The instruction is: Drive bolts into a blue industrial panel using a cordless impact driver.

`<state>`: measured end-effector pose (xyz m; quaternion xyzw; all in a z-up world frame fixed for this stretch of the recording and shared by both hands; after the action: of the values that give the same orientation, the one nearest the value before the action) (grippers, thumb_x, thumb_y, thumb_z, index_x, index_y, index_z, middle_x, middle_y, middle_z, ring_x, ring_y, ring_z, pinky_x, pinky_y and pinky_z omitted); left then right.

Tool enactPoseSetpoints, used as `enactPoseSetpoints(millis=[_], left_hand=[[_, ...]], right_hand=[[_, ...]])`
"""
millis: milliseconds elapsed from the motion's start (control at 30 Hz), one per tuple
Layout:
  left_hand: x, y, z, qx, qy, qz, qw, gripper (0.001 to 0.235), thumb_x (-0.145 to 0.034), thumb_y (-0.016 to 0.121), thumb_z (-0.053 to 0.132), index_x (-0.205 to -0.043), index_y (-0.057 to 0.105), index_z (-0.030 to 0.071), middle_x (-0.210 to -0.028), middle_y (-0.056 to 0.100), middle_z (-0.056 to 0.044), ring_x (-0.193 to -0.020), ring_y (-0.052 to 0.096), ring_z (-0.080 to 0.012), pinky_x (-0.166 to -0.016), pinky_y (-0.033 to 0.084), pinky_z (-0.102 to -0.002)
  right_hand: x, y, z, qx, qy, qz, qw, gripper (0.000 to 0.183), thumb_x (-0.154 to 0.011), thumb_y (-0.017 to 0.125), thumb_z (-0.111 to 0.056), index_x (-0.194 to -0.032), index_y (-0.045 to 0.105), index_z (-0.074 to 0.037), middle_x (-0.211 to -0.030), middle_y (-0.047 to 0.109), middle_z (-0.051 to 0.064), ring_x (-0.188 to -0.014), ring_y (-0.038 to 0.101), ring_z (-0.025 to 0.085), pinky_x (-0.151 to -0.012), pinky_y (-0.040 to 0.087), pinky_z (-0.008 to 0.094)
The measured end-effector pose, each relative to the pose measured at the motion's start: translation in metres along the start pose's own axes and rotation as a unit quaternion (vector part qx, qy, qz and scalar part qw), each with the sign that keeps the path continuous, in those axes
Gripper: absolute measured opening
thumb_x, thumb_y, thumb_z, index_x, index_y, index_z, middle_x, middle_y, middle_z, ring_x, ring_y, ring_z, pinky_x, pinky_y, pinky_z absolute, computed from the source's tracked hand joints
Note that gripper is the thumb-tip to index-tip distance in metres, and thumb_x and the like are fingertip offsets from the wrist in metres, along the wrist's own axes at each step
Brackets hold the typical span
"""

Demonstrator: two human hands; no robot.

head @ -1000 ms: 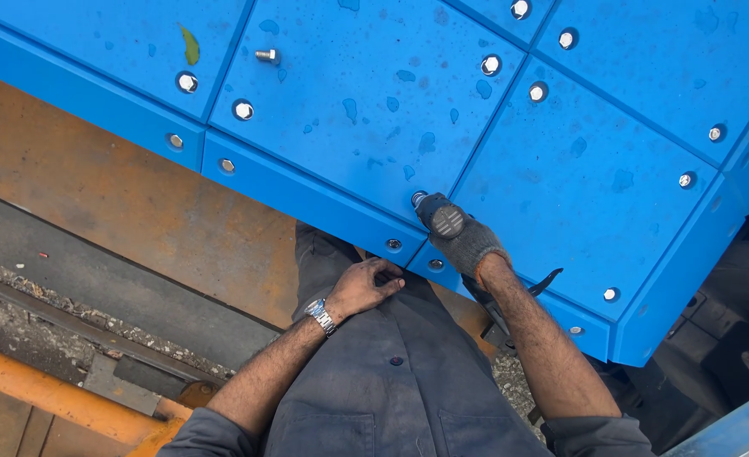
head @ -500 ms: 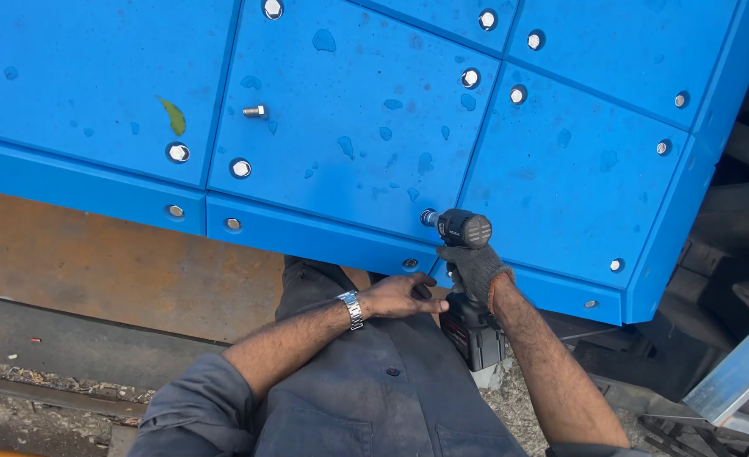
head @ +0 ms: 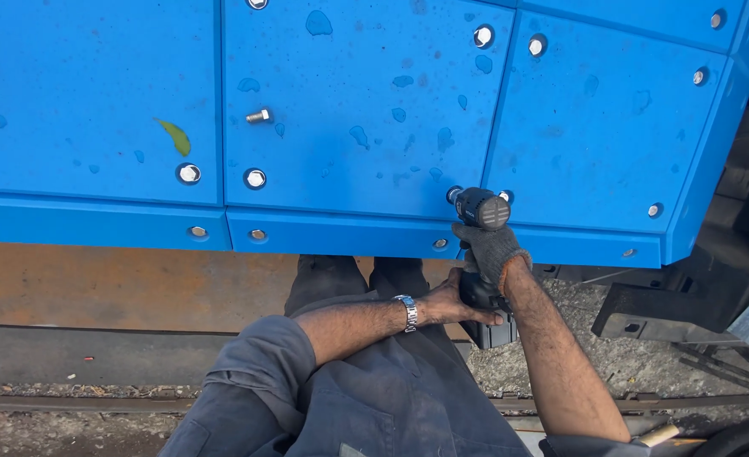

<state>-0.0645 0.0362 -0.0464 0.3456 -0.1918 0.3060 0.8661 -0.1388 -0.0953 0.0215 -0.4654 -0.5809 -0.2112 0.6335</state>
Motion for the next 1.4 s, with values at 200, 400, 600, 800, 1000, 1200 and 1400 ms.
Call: enactPoseSetpoints(millis=[200, 400, 600, 800, 1000, 1200, 1400], left_hand=[[-0.001, -0.003, -0.004, -0.044, -0.045, 0.019, 0.998, 0.131, -0.059, 0.084, 0.067, -0.145, 0.02, -0.009, -0.134, 0.053, -0.027, -0.132, 0.053, -0.0378, -0.113, 0.045, -0.042], [-0.002, 0.0, 0.007, -0.015, -0.042, 0.014, 0.999, 0.131, -0.061, 0.086, 0.063, -0.146, 0.017, -0.009, -0.132, 0.053, -0.027, -0.132, 0.054, -0.0364, -0.113, 0.045, -0.042], [-0.009, 0.003, 0.005, 0.018, -0.04, 0.001, 0.999, 0.137, -0.06, 0.084, 0.067, -0.147, 0.011, -0.01, -0.132, 0.052, -0.028, -0.133, 0.053, -0.0373, -0.115, 0.043, -0.043], [-0.018, 0.008, 0.004, -0.006, -0.023, -0.001, 1.0, 0.137, -0.057, 0.079, 0.073, -0.149, 0.013, -0.004, -0.135, 0.042, -0.026, -0.137, 0.045, -0.0401, -0.115, 0.04, -0.047], [-0.023, 0.008, -0.002, -0.031, -0.022, -0.012, 0.999, 0.133, -0.06, 0.077, 0.076, -0.151, 0.017, -0.002, -0.136, 0.04, -0.026, -0.139, 0.04, -0.0422, -0.118, 0.037, -0.05], [-0.03, 0.008, -0.009, -0.066, -0.013, -0.024, 0.997, 0.132, -0.064, 0.076, 0.076, -0.156, 0.018, 0.002, -0.14, 0.035, -0.027, -0.141, 0.034, -0.0451, -0.118, 0.035, -0.053], [-0.027, 0.006, -0.005, -0.048, -0.025, -0.032, 0.998, 0.136, -0.061, 0.076, 0.075, -0.156, 0.012, 0.003, -0.14, 0.033, -0.027, -0.141, 0.033, -0.0448, -0.118, 0.034, -0.053]], right_hand=[[-0.011, 0.005, 0.002, 0.061, -0.032, 0.041, 0.997, 0.032, -0.089, 0.074, -0.03, -0.105, 0.068, -0.002, -0.079, 0.069, 0.007, -0.068, 0.071, 0.014, -0.057, 0.065, 0.03], [-0.014, 0.0, 0.0, 0.188, -0.054, 0.038, 0.98, 0.029, -0.093, 0.069, -0.034, -0.105, 0.07, -0.007, -0.08, 0.071, 0.006, -0.07, 0.072, 0.015, -0.061, 0.064, 0.031], [-0.013, -0.001, -0.001, 0.18, -0.04, 0.045, 0.982, 0.031, -0.092, 0.072, -0.035, -0.099, 0.073, -0.005, -0.077, 0.072, 0.008, -0.07, 0.073, 0.016, -0.063, 0.063, 0.034], [-0.012, -0.006, -0.005, 0.175, -0.016, 0.048, 0.983, 0.03, -0.091, 0.073, -0.035, -0.1, 0.071, -0.006, -0.077, 0.071, 0.009, -0.071, 0.072, 0.018, -0.064, 0.063, 0.036], [-0.03, -0.007, 0.006, 0.224, -0.04, 0.036, 0.973, 0.03, -0.092, 0.071, -0.035, -0.101, 0.073, -0.007, -0.078, 0.073, 0.008, -0.071, 0.073, 0.016, -0.064, 0.063, 0.034], [-0.034, -0.005, 0.012, 0.23, -0.048, 0.037, 0.971, 0.03, -0.091, 0.071, -0.034, -0.107, 0.07, -0.009, -0.08, 0.073, 0.008, -0.071, 0.073, 0.016, -0.063, 0.064, 0.034], [-0.027, -0.003, 0.003, 0.215, -0.038, 0.039, 0.975, 0.031, -0.092, 0.071, -0.032, -0.111, 0.07, -0.007, -0.078, 0.073, 0.009, -0.07, 0.074, 0.017, -0.062, 0.064, 0.034]])
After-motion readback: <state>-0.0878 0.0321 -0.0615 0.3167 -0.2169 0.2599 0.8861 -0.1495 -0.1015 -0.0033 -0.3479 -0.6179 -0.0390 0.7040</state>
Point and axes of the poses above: each hand's wrist, its own x-axis away from the middle knuckle, its own y-axis out of the palm, z = x × y, the point moved 2 cm from there along -x, towards the middle knuckle
